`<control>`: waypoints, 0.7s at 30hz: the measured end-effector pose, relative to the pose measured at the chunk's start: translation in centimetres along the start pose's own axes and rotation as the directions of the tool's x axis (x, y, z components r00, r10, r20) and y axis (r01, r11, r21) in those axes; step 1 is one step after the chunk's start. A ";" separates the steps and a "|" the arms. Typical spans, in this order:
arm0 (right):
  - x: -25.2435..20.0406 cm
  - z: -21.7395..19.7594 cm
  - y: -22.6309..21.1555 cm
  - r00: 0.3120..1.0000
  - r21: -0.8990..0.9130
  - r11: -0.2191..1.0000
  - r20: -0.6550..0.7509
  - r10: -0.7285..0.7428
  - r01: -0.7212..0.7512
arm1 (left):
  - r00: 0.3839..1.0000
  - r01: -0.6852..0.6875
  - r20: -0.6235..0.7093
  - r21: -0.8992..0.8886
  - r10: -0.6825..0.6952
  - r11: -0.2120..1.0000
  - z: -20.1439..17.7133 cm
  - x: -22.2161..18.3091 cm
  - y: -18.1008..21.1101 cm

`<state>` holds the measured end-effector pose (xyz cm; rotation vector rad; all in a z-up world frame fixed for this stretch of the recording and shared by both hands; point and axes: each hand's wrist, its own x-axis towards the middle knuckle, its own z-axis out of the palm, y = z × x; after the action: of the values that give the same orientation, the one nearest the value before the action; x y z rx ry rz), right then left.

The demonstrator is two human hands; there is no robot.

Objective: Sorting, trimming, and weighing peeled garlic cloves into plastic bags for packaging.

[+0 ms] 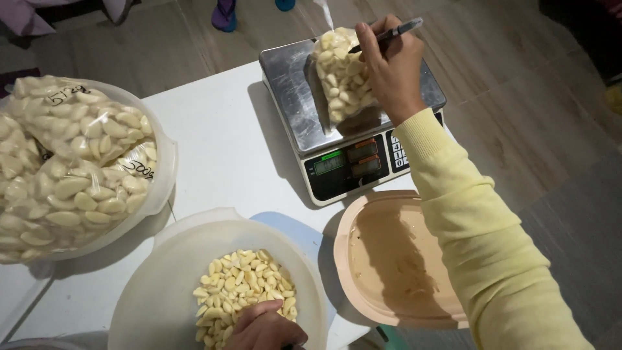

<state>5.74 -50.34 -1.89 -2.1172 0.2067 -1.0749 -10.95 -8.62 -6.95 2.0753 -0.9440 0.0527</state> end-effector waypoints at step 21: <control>-0.2 -0.5 1.1 0.995 -0.044 0.994 -0.004 0.105 -0.105 | 0.962 -0.045 -0.272 -0.080 0.021 0.996 0.2 2.4 2.7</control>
<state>5.41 -51.30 -2.58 -2.1202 0.3416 -1.0192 -11.03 -11.22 -4.43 1.9143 -0.7980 0.3019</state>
